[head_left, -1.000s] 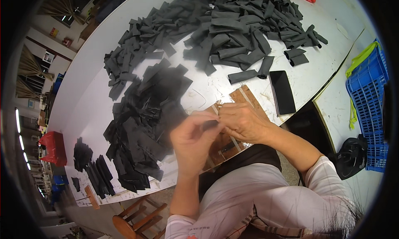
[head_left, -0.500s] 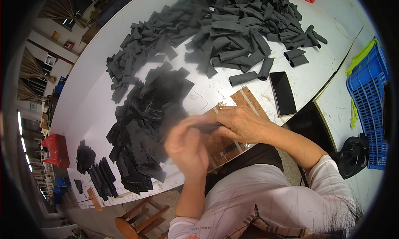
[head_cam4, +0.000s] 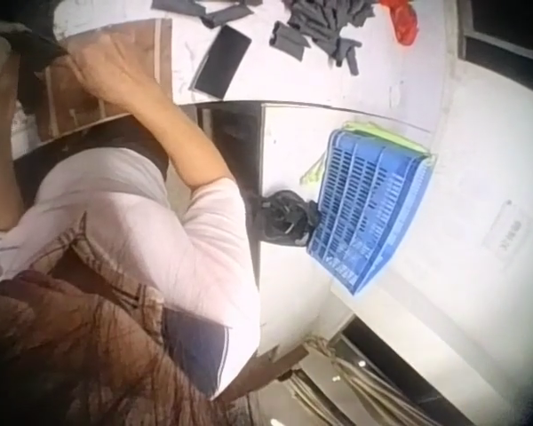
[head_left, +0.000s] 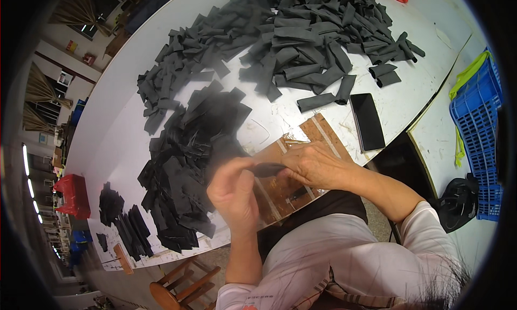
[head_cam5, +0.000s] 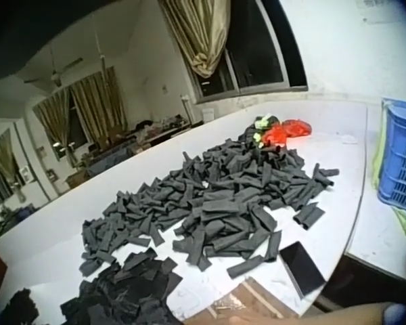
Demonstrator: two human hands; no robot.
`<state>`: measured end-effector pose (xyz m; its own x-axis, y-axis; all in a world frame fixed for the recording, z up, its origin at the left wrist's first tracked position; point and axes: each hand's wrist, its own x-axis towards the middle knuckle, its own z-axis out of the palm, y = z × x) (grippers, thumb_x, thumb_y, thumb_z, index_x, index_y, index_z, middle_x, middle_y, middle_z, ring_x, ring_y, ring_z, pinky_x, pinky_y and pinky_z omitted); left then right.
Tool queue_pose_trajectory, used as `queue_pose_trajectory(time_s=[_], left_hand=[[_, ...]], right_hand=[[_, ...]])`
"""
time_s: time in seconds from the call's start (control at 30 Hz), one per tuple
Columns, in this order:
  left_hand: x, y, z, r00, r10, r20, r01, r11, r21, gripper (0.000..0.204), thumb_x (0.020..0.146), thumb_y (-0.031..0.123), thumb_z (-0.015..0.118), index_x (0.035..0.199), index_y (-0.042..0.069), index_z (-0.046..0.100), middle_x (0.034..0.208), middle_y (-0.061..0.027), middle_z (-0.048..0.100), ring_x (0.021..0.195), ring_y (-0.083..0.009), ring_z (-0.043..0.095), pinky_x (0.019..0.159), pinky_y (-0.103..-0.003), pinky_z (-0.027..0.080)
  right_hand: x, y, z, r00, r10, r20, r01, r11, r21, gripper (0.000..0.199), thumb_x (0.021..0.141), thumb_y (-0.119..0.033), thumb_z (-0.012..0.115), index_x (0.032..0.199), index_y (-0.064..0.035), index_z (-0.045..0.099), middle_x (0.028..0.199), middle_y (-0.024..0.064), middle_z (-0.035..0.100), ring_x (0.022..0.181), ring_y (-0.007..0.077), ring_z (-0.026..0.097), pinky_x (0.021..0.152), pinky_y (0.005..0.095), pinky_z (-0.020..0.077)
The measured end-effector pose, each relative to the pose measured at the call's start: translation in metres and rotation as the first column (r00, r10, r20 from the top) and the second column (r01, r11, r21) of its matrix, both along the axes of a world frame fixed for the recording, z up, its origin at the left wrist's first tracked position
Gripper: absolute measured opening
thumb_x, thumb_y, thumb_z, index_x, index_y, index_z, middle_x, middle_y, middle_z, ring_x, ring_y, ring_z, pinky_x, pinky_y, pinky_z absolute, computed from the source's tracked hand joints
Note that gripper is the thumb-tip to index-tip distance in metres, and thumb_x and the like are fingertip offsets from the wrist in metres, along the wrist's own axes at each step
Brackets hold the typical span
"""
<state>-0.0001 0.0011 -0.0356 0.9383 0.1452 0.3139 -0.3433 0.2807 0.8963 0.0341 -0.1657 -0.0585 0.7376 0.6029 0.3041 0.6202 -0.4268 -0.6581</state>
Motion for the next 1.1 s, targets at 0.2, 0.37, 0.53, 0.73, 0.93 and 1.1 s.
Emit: queue_pose_trajectory(time_s=[0.2, 0.37, 0.53, 0.73, 0.93, 1.1], left_hand=[[0.0, 0.005, 0.001, 1.0, 0.015, -0.012, -0.017, 0.98, -0.2, 0.009, 0.079, 0.005, 0.056, 0.085, -0.002, 0.054, 0.086, -0.0125, 0.056, 0.08, -0.0191, 0.052, 0.078, -0.031, 0.041], [-0.002, 0.006, -0.009, 0.999, 0.034, 0.029, -0.031, 0.996, -0.079, 0.009, 0.078, 0.005, 0.057, 0.083, -0.002, 0.054, 0.085, -0.0128, 0.056, 0.08, -0.0202, 0.052, 0.077, -0.032, 0.041], [-0.003, 0.006, -0.007, 1.0, 0.013, 0.019, -0.012, 0.998, -0.058, 0.009, 0.078, 0.005, 0.058, 0.082, -0.003, 0.054, 0.084, -0.013, 0.056, 0.078, -0.0195, 0.052, 0.076, -0.03, 0.04], [0.0, 0.009, 0.001, 0.999, 0.027, 0.021, -0.029, 0.994, 0.108, 0.009, 0.079, 0.004, 0.056, 0.082, -0.004, 0.053, 0.085, -0.0138, 0.056, 0.077, -0.016, 0.05, 0.076, -0.026, 0.039], [0.0, 0.03, -0.045, 0.871, 0.491, -0.033, -0.399, 0.744, 0.536, 0.006, 0.08, 0.005, 0.056, 0.08, -0.001, 0.056, 0.076, -0.0034, 0.058, 0.066, -0.0073, 0.051, 0.063, -0.019, 0.041], [0.01, 0.039, -0.087, 0.809, 0.518, 0.277, -0.416, 0.171, 0.893, 0.031, 0.067, 0.011, 0.066, 0.092, 0.0, 0.054, 0.087, -0.0129, 0.053, 0.079, -0.0247, 0.051, 0.069, -0.033, 0.042]], right_hand=[[-0.003, 0.004, 0.022, 0.966, -0.061, 0.25, 0.059, 0.998, 0.018, 0.016, 0.07, -0.008, 0.059, 0.067, -0.0022, 0.044, 0.061, 0.012, 0.048, 0.061, 0.0287, 0.052, 0.049, 0.0375, 0.0395], [0.002, 0.002, -0.001, 0.991, -0.017, 0.136, 0.023, 0.999, -0.04, 0.011, 0.067, -0.012, 0.059, 0.068, -0.0031, 0.053, 0.059, 0.0126, 0.055, 0.054, 0.0296, 0.056, 0.047, 0.0371, 0.0414], [-0.001, 0.006, -0.011, 0.992, -0.034, 0.124, 0.021, 0.995, 0.101, 0.007, 0.068, -0.009, 0.058, 0.066, -0.0042, 0.053, 0.058, 0.0125, 0.054, 0.054, 0.0301, 0.055, 0.047, 0.038, 0.0414], [-0.002, 0.003, -0.005, 0.994, -0.06, 0.094, 0.049, 0.992, 0.115, 0.009, 0.069, -0.011, 0.058, 0.066, -0.0048, 0.053, 0.056, 0.0121, 0.052, 0.055, 0.0301, 0.054, 0.049, 0.0378, 0.0422], [0.056, -0.008, 0.065, 0.924, 0.007, -0.383, 0.191, 0.857, 0.478, 0.046, 0.085, -0.041, 0.043, 0.067, 0.0011, 0.052, 0.052, 0.0077, 0.051, 0.048, 0.0165, 0.051, 0.047, 0.0266, 0.0396], [0.021, -0.01, 0.037, 0.892, -0.378, -0.247, 0.449, 0.795, 0.408, 0.033, 0.085, -0.027, 0.047, 0.077, 0.0034, 0.055, 0.06, 0.0127, 0.055, 0.054, 0.0196, 0.054, 0.052, 0.0305, 0.0418]])
